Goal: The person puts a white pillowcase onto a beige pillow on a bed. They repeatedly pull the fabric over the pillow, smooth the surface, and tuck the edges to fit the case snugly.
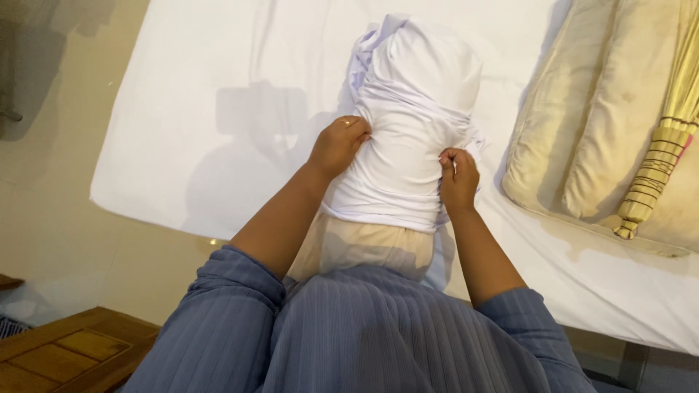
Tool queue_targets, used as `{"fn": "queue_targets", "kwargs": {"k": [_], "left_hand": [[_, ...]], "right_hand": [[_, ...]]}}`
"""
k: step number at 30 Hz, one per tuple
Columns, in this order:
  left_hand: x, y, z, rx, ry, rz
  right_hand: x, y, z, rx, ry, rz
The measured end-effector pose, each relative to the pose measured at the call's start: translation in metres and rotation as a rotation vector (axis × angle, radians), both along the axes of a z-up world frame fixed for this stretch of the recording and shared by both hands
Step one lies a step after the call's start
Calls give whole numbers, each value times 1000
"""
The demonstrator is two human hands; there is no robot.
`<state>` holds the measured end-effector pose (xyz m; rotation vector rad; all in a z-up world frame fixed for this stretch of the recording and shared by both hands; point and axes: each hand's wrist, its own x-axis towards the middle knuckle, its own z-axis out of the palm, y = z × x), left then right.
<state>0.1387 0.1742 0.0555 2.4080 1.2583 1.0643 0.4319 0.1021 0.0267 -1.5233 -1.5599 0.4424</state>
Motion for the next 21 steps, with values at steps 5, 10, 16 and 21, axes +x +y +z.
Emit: {"fn": "queue_targets", "kwargs": {"k": [5, 10, 16, 21], "left_hand": [[-4, 12, 12, -50, 55, -78], [-7, -1, 24, -71, 111, -133], [-23, -83, 24, -375, -34, -173], [-41, -98, 17, -383, -33, -115]], "right_hand": [[-6, -69, -23, -196, 64, 9], [7, -69, -19, -244, 66, 4], [20, -48, -12, -281, 25, 17], [0, -41, -13, -288, 114, 41]]}}
